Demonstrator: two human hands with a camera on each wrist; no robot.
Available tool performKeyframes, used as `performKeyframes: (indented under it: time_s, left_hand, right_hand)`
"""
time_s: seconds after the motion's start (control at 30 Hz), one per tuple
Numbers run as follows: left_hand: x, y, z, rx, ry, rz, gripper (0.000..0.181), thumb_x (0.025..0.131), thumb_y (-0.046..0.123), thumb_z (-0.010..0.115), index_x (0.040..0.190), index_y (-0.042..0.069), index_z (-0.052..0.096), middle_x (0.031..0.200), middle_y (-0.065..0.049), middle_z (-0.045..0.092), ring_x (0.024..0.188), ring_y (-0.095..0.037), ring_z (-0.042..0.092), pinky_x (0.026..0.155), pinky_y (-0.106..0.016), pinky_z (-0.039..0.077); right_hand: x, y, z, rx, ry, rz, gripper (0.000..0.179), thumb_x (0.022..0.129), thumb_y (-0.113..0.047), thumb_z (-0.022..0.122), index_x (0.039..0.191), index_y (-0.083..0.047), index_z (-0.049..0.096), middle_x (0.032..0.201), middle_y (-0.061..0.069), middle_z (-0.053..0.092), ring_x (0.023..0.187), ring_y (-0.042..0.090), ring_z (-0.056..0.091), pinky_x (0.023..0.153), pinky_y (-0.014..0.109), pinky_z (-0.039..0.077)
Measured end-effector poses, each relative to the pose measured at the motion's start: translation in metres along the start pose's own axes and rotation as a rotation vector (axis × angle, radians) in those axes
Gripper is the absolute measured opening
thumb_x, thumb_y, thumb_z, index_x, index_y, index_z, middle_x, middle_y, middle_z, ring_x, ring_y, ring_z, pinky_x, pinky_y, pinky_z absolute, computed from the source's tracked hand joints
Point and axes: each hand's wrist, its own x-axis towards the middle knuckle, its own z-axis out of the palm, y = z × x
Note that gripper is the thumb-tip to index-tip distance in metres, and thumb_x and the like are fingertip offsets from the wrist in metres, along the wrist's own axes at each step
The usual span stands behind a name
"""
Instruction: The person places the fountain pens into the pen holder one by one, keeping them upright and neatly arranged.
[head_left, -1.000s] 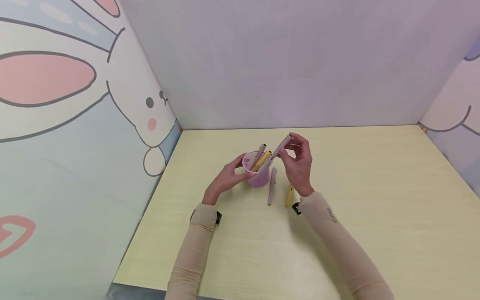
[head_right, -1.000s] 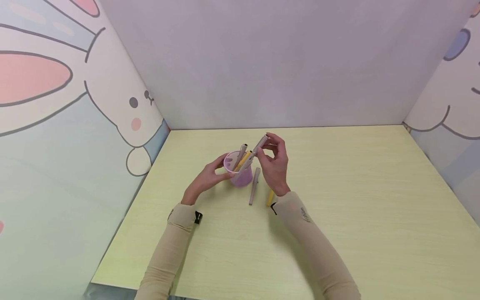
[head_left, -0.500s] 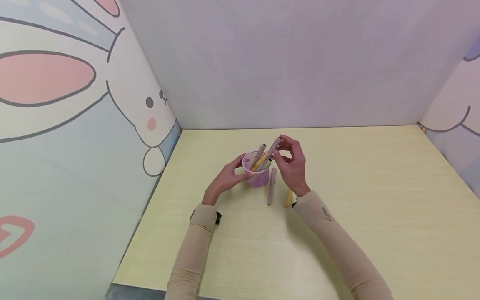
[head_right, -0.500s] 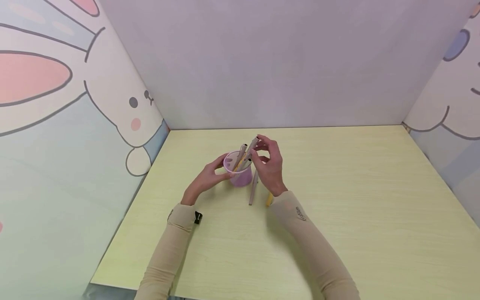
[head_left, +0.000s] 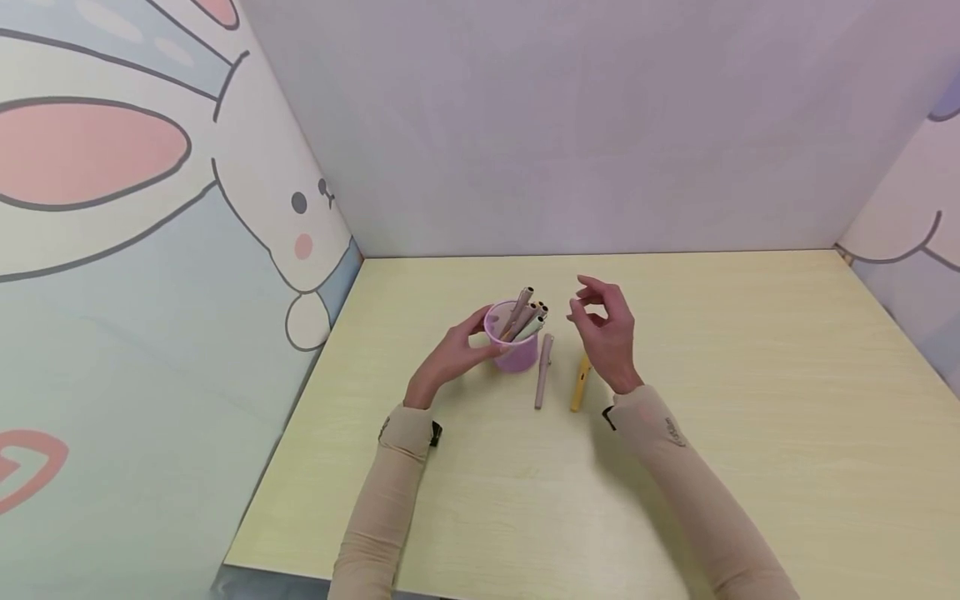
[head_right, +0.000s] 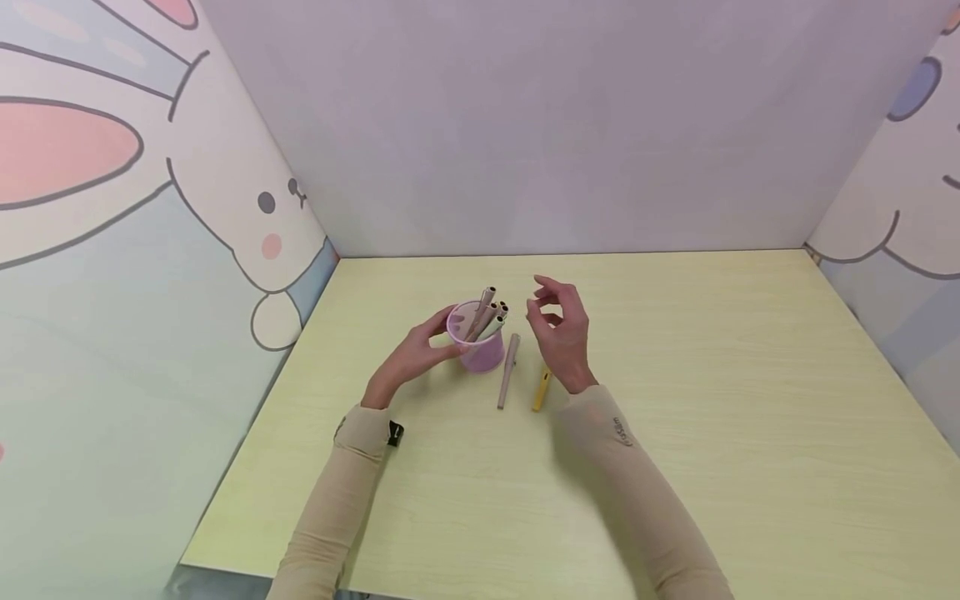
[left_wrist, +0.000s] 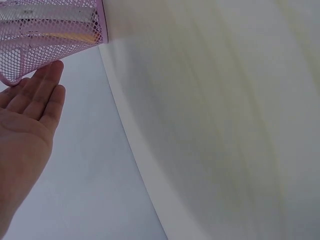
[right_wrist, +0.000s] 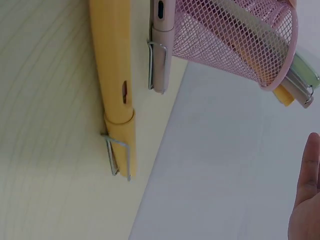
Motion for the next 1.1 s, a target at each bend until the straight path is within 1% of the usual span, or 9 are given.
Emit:
performKeyframes:
  time_s: [0.23, 0.4, 0.57, 0.67, 0.83, 0.9, 0.97, 1.03, 1.1]
  left_hand:
    - [0.000, 0.000, 0.000, 0.011, 0.002, -0.001, 0.078, 0.095, 0.033, 0.073, 0.161, 0.014, 0.036, 0.149, -0.012, 0.055, 0.137, -0.030, 0.050, 0.113, -0.055, 0.037]
    - [0.000, 0.001, 0.000, 0.020, 0.004, -0.013, 0.079, 0.095, 0.034, 0.073, 0.161, 0.012, 0.036, 0.149, -0.013, 0.055, 0.137, -0.030, 0.050, 0.113, -0.055, 0.038]
    - [-0.001, 0.001, 0.000, 0.022, 0.002, -0.026, 0.080, 0.095, 0.036, 0.072, 0.162, 0.013, 0.034, 0.150, -0.013, 0.054, 0.138, -0.030, 0.049, 0.113, -0.056, 0.037]
    - [-0.001, 0.003, 0.001, 0.020, -0.002, -0.026, 0.080, 0.096, 0.037, 0.072, 0.162, 0.013, 0.034, 0.150, -0.012, 0.054, 0.138, -0.030, 0.049, 0.113, -0.057, 0.037]
    - [-0.001, 0.004, 0.001, 0.023, -0.006, -0.024, 0.079, 0.096, 0.038, 0.071, 0.162, 0.015, 0.035, 0.150, -0.011, 0.054, 0.138, -0.031, 0.049, 0.113, -0.058, 0.036]
    - [0.000, 0.003, 0.001, 0.024, -0.006, -0.022, 0.079, 0.096, 0.038, 0.071, 0.162, 0.015, 0.035, 0.150, -0.012, 0.054, 0.138, -0.031, 0.049, 0.113, -0.058, 0.037]
    - [-0.001, 0.004, 0.001, 0.028, -0.003, -0.022, 0.079, 0.095, 0.039, 0.072, 0.162, 0.015, 0.036, 0.150, -0.012, 0.054, 0.138, -0.031, 0.050, 0.112, -0.058, 0.037]
    - [-0.001, 0.004, 0.001, 0.028, -0.003, -0.025, 0.080, 0.095, 0.039, 0.072, 0.162, 0.015, 0.035, 0.150, -0.012, 0.054, 0.138, -0.031, 0.049, 0.112, -0.059, 0.037]
    - [-0.001, 0.004, 0.001, 0.030, -0.001, -0.028, 0.080, 0.095, 0.039, 0.071, 0.162, 0.015, 0.035, 0.150, -0.011, 0.054, 0.138, -0.031, 0.049, 0.112, -0.059, 0.037]
  right_hand:
    - [-0.001, 0.005, -0.014, -0.026, 0.008, 0.056, 0.036, 0.092, 0.021, 0.060, 0.128, 0.019, 0.058, 0.105, 0.041, 0.054, 0.090, 0.020, 0.062, 0.070, 0.020, 0.057]
    - [-0.003, 0.006, -0.023, -0.061, 0.014, 0.109, 0.036, 0.093, 0.018, 0.060, 0.129, 0.018, 0.058, 0.107, 0.041, 0.055, 0.091, 0.019, 0.063, 0.072, 0.015, 0.054]
    - [-0.005, 0.006, -0.031, -0.126, 0.020, 0.157, 0.036, 0.094, 0.015, 0.060, 0.130, 0.017, 0.058, 0.108, 0.039, 0.056, 0.091, 0.021, 0.063, 0.070, 0.014, 0.052]
    - [-0.007, 0.008, -0.034, -0.160, 0.030, 0.198, 0.034, 0.095, 0.013, 0.059, 0.130, 0.016, 0.057, 0.107, 0.037, 0.057, 0.090, 0.017, 0.062, 0.069, 0.012, 0.050]
    - [-0.013, 0.032, -0.043, -0.191, 0.045, 0.269, 0.033, 0.097, 0.008, 0.062, 0.130, 0.012, 0.059, 0.108, 0.032, 0.059, 0.090, 0.011, 0.059, 0.069, 0.010, 0.049]
    - [-0.015, 0.043, -0.048, -0.220, 0.039, 0.307, 0.034, 0.098, 0.004, 0.063, 0.131, 0.008, 0.061, 0.109, 0.029, 0.061, 0.091, 0.010, 0.058, 0.070, 0.010, 0.048]
    - [-0.017, 0.048, -0.052, -0.246, 0.021, 0.363, 0.035, 0.099, -0.001, 0.064, 0.133, 0.006, 0.061, 0.109, 0.025, 0.062, 0.092, 0.011, 0.057, 0.071, 0.010, 0.049]
    - [-0.019, 0.050, -0.057, -0.264, -0.007, 0.436, 0.036, 0.099, -0.004, 0.065, 0.134, 0.004, 0.060, 0.110, 0.022, 0.061, 0.093, 0.012, 0.057, 0.072, 0.011, 0.050]
    - [-0.020, 0.052, -0.061, -0.251, -0.038, 0.509, 0.039, 0.100, -0.006, 0.064, 0.136, 0.005, 0.058, 0.110, 0.021, 0.060, 0.093, 0.014, 0.057, 0.072, 0.014, 0.054]
